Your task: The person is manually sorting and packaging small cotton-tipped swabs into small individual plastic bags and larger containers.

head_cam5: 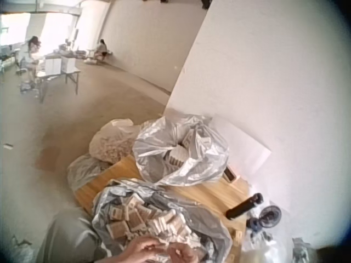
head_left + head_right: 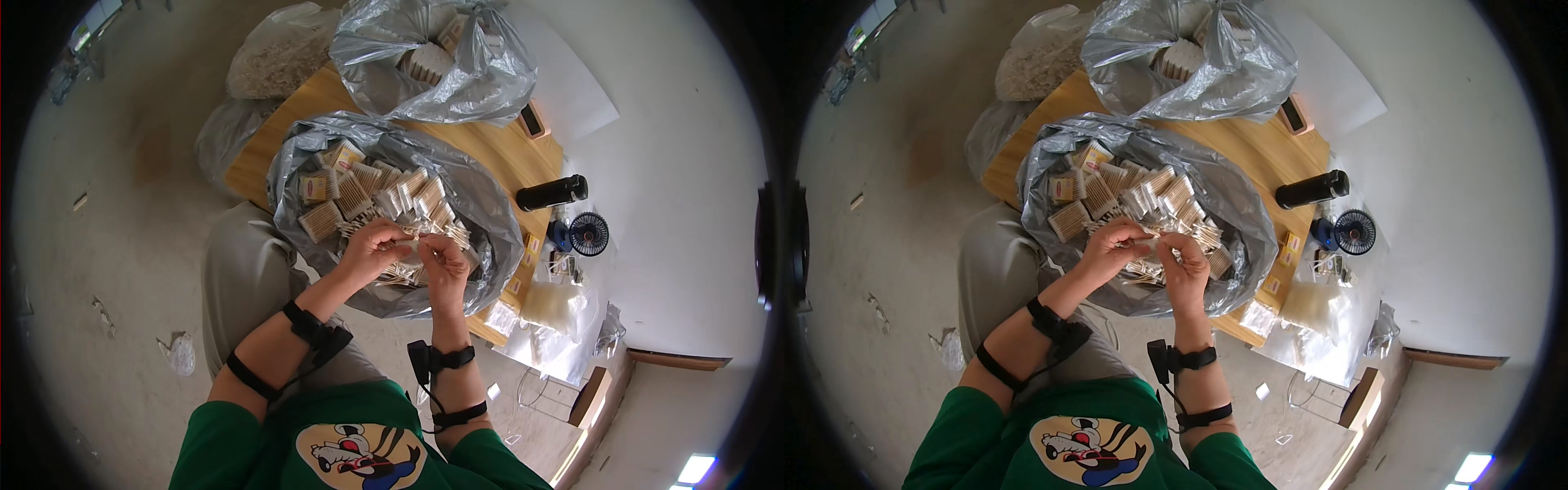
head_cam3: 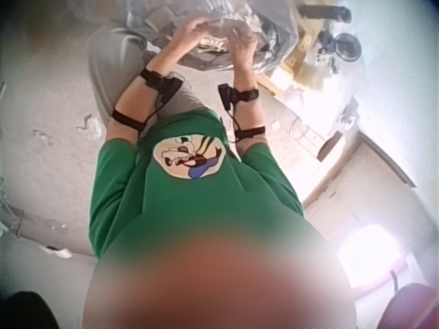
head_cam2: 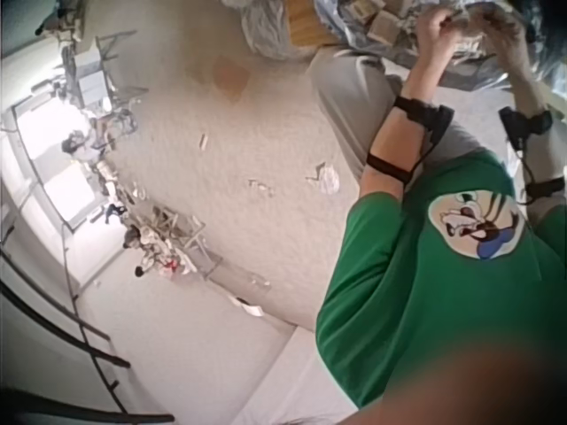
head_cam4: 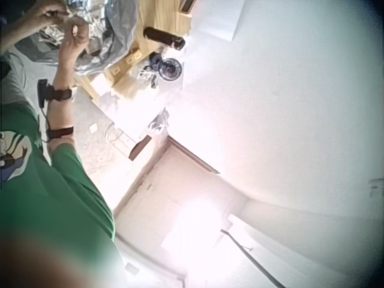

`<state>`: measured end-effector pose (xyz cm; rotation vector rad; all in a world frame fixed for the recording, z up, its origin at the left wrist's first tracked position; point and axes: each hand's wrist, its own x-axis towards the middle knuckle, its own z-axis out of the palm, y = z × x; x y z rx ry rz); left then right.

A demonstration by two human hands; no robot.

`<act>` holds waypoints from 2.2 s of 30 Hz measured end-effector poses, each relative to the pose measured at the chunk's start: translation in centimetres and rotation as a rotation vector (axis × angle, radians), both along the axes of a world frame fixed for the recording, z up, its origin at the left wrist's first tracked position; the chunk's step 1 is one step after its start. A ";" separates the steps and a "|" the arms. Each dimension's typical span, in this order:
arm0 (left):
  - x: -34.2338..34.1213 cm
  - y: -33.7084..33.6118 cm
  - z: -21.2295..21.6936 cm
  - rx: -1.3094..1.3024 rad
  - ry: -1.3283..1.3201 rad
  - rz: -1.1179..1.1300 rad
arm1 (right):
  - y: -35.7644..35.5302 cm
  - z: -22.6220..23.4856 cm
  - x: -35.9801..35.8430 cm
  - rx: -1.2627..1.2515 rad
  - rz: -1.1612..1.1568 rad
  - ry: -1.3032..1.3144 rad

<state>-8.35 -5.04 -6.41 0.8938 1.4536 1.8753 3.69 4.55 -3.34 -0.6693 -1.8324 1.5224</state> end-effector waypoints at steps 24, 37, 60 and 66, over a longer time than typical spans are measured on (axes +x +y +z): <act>-0.7 -0.3 -1.4 -0.125 0.158 0.019 | 0.1 4.1 -2.4 0.584 0.024 -0.369; -0.2 0.1 -0.4 -0.178 -0.342 -0.223 | 1.4 0.9 -0.3 0.224 -0.287 -0.254; -1.8 -0.6 -0.3 -0.183 0.683 0.318 | 8.5 0.7 14.8 -0.021 -0.797 0.040; -1.2 -0.1 -0.8 -0.181 0.593 0.292 | 9.5 -3.4 24.8 -0.225 -0.929 -0.022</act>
